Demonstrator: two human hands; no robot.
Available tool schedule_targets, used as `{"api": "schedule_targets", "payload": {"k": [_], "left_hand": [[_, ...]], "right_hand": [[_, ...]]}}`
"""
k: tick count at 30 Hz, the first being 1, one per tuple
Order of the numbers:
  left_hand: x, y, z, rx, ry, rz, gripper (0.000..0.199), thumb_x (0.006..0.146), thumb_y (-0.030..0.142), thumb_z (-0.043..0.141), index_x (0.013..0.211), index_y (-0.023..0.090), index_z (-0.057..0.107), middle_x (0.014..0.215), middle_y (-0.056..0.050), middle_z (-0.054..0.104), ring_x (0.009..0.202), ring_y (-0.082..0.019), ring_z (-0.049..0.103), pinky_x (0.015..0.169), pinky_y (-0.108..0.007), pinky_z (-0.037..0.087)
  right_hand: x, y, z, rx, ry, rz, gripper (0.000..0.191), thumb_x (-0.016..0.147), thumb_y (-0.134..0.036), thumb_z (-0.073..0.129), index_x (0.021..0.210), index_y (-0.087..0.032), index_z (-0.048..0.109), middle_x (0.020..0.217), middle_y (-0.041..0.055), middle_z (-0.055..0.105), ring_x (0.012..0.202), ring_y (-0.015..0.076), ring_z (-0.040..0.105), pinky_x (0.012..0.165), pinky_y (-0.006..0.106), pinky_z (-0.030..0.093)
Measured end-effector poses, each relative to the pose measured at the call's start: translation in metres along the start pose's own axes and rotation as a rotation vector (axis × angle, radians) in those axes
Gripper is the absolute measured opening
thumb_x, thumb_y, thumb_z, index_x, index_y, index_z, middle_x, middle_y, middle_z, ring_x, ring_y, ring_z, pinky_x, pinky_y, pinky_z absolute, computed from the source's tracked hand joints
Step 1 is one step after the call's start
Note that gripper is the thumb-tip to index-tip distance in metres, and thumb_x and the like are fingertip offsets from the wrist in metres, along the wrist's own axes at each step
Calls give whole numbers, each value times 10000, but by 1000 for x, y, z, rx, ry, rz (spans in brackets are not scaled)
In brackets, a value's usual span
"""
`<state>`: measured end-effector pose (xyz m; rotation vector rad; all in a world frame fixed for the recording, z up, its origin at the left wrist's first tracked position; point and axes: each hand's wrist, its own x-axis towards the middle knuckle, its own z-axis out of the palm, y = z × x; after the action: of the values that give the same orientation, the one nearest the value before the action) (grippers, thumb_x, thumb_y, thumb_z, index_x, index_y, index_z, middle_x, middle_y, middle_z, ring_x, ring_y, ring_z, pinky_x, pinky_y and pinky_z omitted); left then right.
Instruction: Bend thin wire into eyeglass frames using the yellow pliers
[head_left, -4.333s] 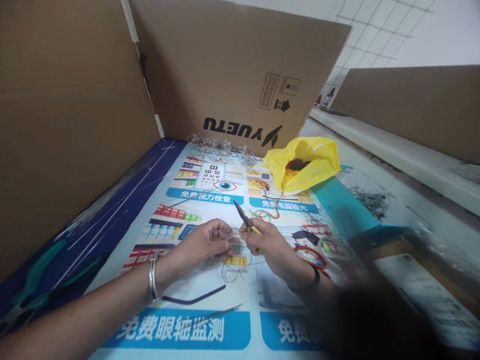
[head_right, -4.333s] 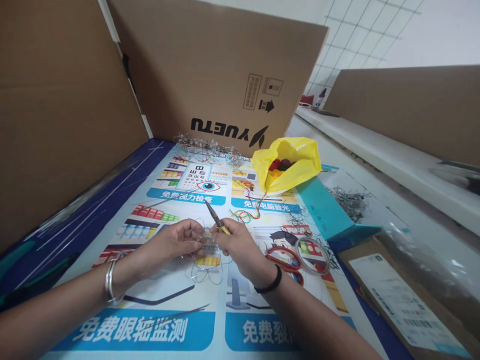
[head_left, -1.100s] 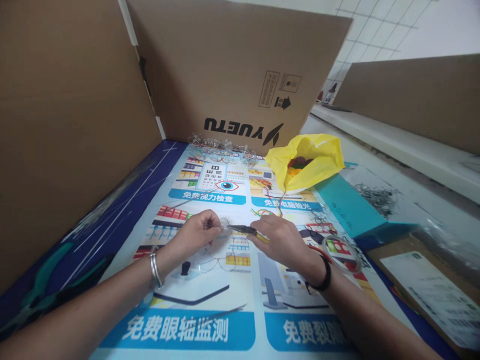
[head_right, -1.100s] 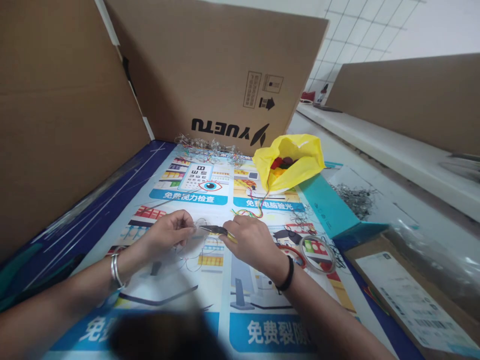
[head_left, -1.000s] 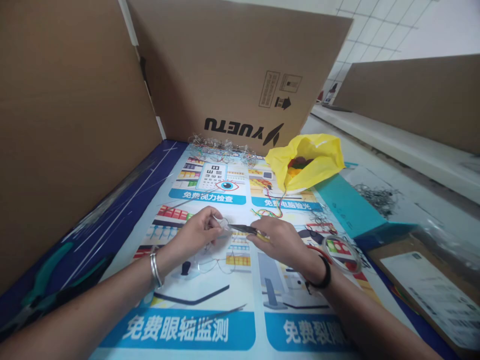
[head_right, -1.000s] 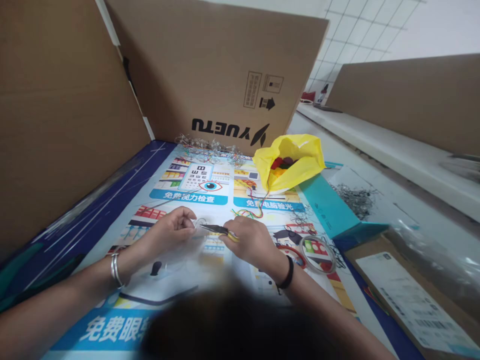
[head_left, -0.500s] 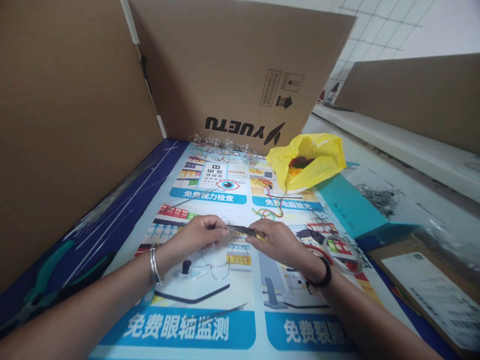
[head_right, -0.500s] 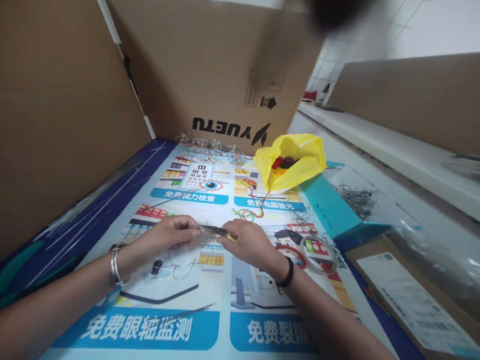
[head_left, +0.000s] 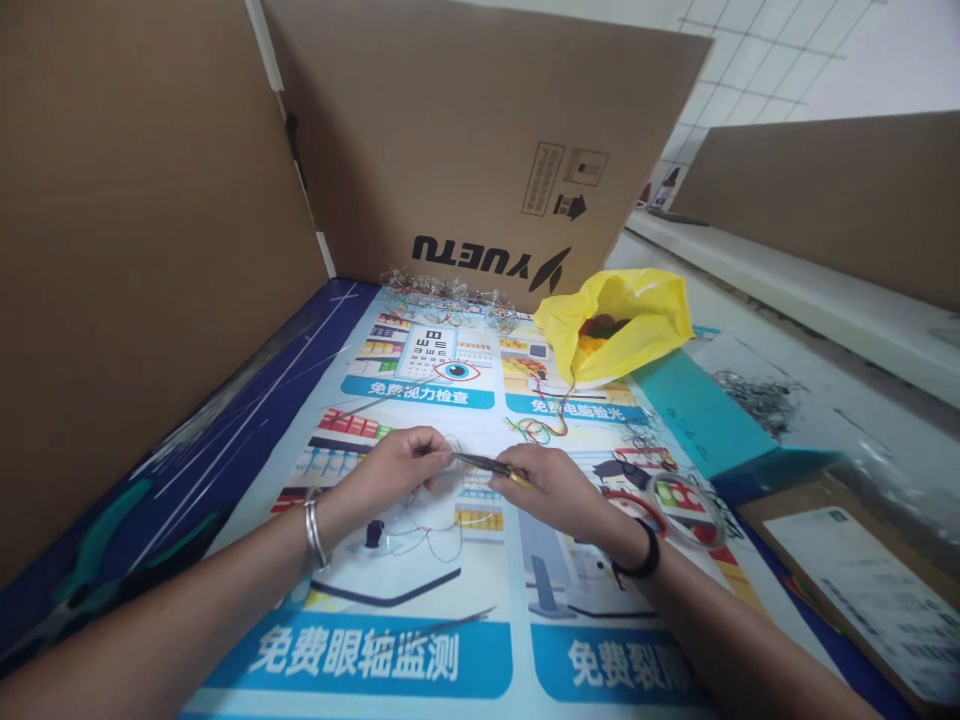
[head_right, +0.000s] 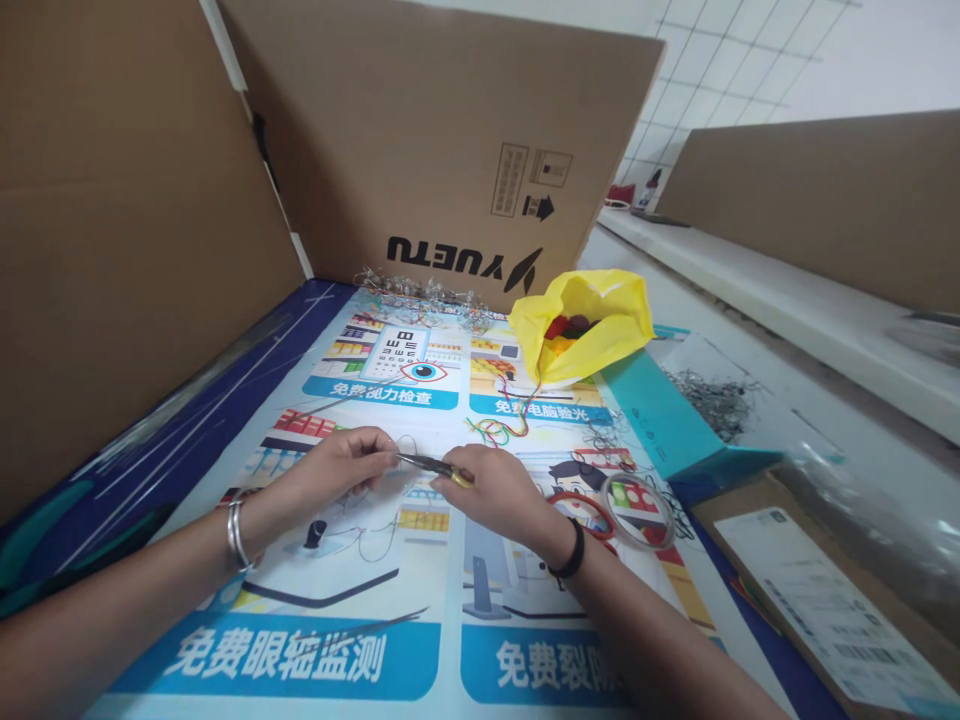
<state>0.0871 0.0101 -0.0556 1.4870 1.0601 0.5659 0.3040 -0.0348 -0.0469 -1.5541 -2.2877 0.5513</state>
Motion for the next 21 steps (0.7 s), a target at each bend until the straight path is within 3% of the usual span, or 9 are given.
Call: {"api": "schedule_targets", "payload": {"k": [11,16,21], "left_hand": [[-4,5,-5,-104,-108,-27,230,670,321,680,677,163,513,540,57,511,405,-41,358,398,-177,233],[-5,4,-5,-100,-104,3,325,748,445,603,634,158,503,532,46,477,437,-57,354,429,-198,234],[-5,7,-4,-88,-83,129,263,813,412,540,748,158,548,625,26,525,531,-77,432,498,-198,313]], "right_hand": [[2,1,0,129,-3,-16,181,832,-325,518,749,-185,594,690,-10,582,644,116,513,579,219,348],[2,1,2,140,-9,-49,181,837,-335,519,767,-186,594,711,-10,589,656,114,518,586,218,348],[1,2,-1,140,-8,-28,172,837,-316,514,767,-184,597,699,-11,582,651,113,512,582,218,342]]}}
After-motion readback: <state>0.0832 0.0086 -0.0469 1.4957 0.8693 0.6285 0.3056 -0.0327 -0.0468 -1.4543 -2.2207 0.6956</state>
